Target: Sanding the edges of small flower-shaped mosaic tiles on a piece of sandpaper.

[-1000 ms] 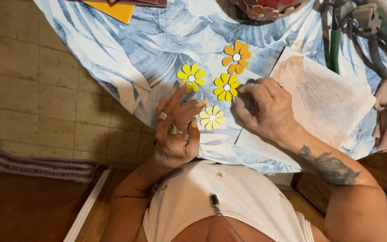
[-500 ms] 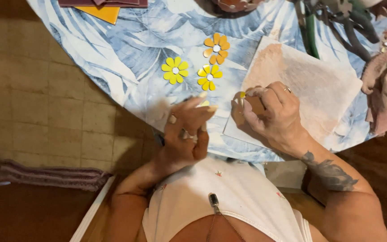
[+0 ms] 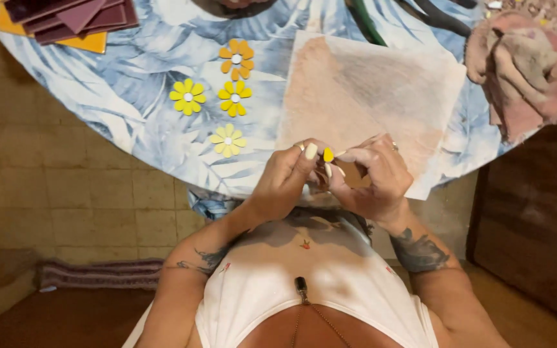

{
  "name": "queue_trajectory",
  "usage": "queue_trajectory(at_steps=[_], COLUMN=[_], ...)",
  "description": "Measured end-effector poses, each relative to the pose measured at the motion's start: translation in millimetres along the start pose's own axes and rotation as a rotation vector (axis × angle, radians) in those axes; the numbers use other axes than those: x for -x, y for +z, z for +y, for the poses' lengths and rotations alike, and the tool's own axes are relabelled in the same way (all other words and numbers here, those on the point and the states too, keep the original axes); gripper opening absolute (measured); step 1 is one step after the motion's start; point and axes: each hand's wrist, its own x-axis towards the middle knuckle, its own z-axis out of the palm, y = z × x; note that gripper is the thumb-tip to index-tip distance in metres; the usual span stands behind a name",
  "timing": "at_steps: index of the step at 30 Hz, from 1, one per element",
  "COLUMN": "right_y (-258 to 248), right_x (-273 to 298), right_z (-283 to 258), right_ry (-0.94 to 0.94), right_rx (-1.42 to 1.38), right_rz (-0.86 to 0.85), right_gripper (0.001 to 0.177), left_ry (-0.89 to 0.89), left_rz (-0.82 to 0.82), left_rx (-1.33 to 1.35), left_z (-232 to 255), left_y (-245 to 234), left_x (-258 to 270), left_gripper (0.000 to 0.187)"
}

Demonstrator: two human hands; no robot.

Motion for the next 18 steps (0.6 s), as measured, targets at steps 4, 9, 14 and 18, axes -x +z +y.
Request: queue_trajectory(at_steps=[4, 9, 14, 18], right_y=[-7, -16, -23, -22], right_x=[5, 22, 29, 32], right_z=[1, 9, 8, 11], right_ry=[0.031, 0.234, 0.477, 0.527], right_rx=[-0.06, -0.089, -0.273, -0.277], right_rz=[0.047, 0.002, -0.108, -0.15], right_gripper=[0.011, 0.016, 0.034, 0.03], left_ry=[0.005, 0.184, 0.298, 0.35], left_rz=[-0.044, 0.041, 0.02, -0.025], left_rx=[0.037, -0.222, -0.288, -0.412], left_z=[-10, -14, -23, -24], left_y=[14, 23, 33, 35], left_x=[-5, -12, -20, -24], left_gripper=[0.029, 0.019, 0.024, 0.025])
